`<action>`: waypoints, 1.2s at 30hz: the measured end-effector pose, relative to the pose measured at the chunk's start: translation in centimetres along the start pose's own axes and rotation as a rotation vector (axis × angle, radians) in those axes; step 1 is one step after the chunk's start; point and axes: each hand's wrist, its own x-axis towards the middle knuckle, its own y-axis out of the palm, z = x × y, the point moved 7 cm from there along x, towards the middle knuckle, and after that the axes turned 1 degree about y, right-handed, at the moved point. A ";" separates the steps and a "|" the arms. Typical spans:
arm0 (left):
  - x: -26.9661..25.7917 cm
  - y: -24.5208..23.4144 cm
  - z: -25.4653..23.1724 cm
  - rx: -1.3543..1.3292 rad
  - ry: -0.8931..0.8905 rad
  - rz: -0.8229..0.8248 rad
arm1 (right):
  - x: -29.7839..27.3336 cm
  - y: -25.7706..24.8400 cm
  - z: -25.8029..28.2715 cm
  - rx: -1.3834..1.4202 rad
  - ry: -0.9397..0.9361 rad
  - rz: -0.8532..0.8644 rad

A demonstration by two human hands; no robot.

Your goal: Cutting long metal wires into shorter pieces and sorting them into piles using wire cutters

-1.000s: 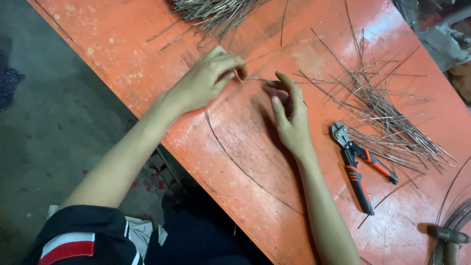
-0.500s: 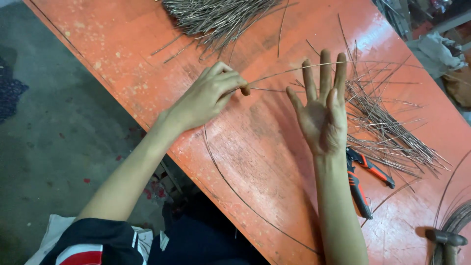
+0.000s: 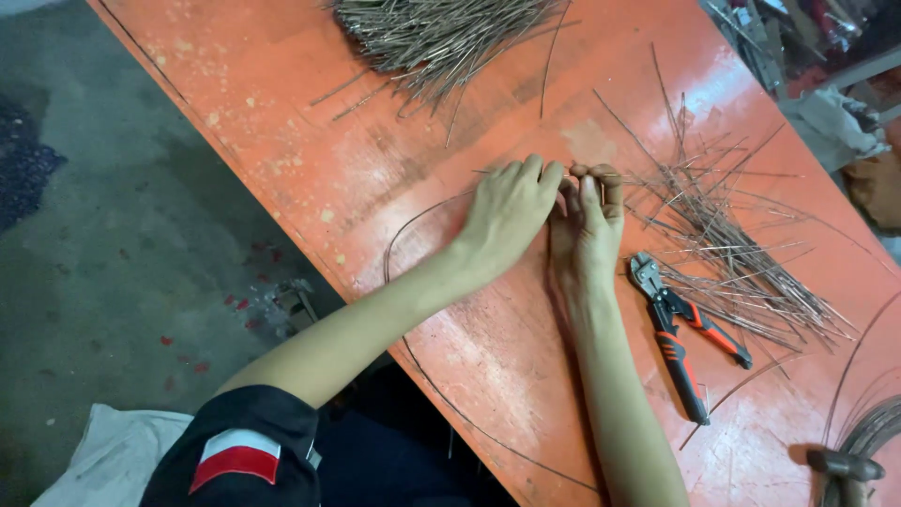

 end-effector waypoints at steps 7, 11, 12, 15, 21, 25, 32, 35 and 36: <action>-0.2 -2.5 1.0 0.000 0.064 0.047 | -0.4 -0.3 2.7 0.079 0.013 0.029; 0.3 -1.9 0.1 0.075 -0.009 0.025 | -0.5 0.4 -1.4 0.057 -0.018 -0.001; 0.5 -1.5 -0.7 0.083 -0.026 -0.004 | -0.7 -0.3 -2.4 0.054 -0.026 -0.036; 0.1 -0.6 0.4 0.057 0.004 0.025 | -0.8 1.4 1.5 0.071 0.033 0.013; -0.8 -0.5 2.6 0.087 -0.059 0.175 | 2.4 -6.9 3.0 0.193 -0.045 0.027; 0.2 0.6 0.3 0.094 -0.048 0.236 | -0.1 -1.8 1.9 0.102 -0.026 0.067; 0.1 0.1 5.3 -0.108 -0.124 0.283 | 1.8 -4.7 4.0 0.176 -0.041 0.044; -0.7 -0.8 7.2 -0.041 -0.184 0.282 | 2.0 -6.6 4.2 0.173 -0.071 -0.004; -0.9 -1.4 7.7 0.005 -0.192 0.278 | 1.8 -6.4 3.7 0.149 -0.068 -0.018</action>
